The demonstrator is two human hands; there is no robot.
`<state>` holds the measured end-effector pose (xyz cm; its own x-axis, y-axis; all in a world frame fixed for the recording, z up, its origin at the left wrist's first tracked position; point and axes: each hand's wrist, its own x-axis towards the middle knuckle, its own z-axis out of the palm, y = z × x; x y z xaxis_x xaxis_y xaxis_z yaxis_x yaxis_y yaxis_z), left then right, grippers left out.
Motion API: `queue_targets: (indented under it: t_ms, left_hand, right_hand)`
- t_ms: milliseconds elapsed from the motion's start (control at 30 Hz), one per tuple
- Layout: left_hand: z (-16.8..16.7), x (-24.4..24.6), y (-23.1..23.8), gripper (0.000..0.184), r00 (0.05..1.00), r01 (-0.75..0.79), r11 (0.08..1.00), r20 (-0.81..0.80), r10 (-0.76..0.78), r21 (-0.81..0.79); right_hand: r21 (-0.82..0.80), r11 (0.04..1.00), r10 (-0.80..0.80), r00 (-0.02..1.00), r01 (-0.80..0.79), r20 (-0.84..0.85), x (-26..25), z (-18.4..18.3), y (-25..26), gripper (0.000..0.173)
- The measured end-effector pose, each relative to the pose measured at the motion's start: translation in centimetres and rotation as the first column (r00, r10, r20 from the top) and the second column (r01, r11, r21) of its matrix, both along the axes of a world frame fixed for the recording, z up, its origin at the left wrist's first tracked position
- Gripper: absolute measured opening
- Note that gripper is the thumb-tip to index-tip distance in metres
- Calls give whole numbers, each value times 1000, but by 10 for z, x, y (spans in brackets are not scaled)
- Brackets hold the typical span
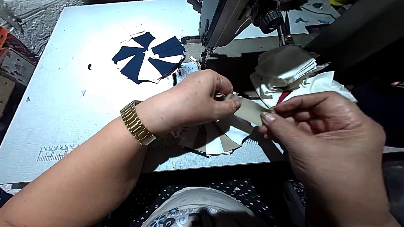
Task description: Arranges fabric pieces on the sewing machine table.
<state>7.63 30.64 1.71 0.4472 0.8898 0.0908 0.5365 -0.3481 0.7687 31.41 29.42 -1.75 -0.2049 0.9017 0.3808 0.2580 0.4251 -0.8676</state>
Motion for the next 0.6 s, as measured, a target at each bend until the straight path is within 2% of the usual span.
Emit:
queue_targets:
  t_ms: [167, 333, 500, 600]
  left_hand:
    - [-3, 5, -4, 27, 973, -39, 993, -220, 64, 113]
    - [-3, 10, -7, 26, 925, -85, 988, -359, 125, 126]
    - [-1, 6, -6, 26, 930, -116, 980, -329, 165, 162]
    - [-3, 6, -6, 25, 914, -103, 979, -372, 162, 174]
  right_hand:
    - [63, 997, -60, 977, 48, 206, -4, -10, -3, 22]
    - [207, 977, -132, 905, 50, 404, -10, -14, -3, 16]
    - [175, 984, -96, 915, 28, 392, -6, -12, 1, 18]
    - [158, 987, -87, 908, 23, 410, -4, -11, 4, 19]
